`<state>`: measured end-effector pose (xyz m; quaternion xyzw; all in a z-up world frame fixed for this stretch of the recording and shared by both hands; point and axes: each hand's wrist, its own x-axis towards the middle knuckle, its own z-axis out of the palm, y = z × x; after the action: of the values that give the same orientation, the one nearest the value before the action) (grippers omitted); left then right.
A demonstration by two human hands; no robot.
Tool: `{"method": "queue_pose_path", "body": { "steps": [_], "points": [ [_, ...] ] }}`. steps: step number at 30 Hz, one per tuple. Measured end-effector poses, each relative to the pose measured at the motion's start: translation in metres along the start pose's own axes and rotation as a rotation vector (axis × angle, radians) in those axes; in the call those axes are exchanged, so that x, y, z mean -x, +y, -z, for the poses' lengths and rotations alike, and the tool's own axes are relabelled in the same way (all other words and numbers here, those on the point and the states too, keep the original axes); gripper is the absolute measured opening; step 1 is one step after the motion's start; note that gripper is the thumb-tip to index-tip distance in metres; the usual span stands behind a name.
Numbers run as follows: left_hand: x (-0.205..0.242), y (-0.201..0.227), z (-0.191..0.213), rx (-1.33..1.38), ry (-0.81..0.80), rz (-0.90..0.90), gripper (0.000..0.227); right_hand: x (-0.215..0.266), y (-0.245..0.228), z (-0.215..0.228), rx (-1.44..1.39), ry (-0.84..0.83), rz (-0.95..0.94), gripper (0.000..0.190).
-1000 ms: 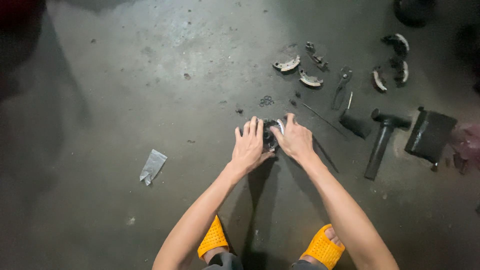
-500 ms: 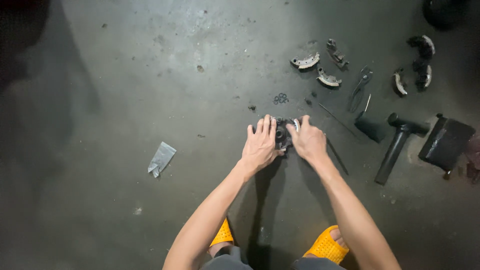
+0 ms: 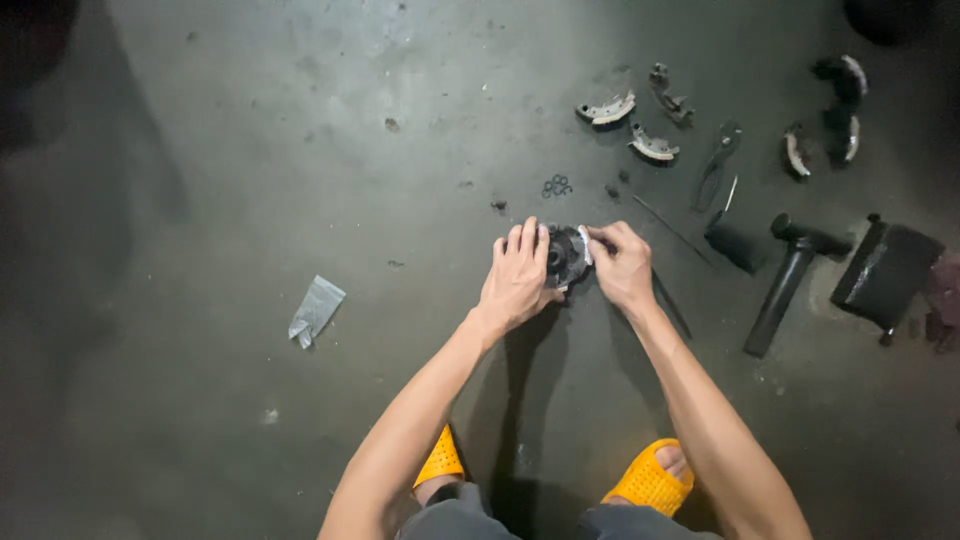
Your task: The person assembles mechanical components on a concrete floor, using a hammer to tap a circular metal part into place. They then attach curved brake shoes and small metal clips to the assembly by hand, arranging the parts into a circular configuration.
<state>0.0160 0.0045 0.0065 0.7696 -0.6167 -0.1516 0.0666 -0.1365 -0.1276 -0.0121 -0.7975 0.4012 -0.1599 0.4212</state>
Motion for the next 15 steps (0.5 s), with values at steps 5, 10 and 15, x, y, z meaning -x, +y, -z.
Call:
{"method": "queue_pose_path", "body": {
  "steps": [5,10,15],
  "points": [
    [-0.006,-0.003,-0.01,-0.072,0.054,-0.04,0.123,0.0,0.014,0.001,-0.062,0.023,0.02,0.015],
    [0.004,-0.001,0.002,0.356,0.163,-0.021,0.119,0.01,-0.016,0.031,-0.393,-0.073,-0.376,0.02],
    [0.017,0.04,0.055,0.735,0.276,-0.132,0.121,0.035,-0.04,0.054,-1.297,-0.192,-0.566,0.019]
  ]
}}
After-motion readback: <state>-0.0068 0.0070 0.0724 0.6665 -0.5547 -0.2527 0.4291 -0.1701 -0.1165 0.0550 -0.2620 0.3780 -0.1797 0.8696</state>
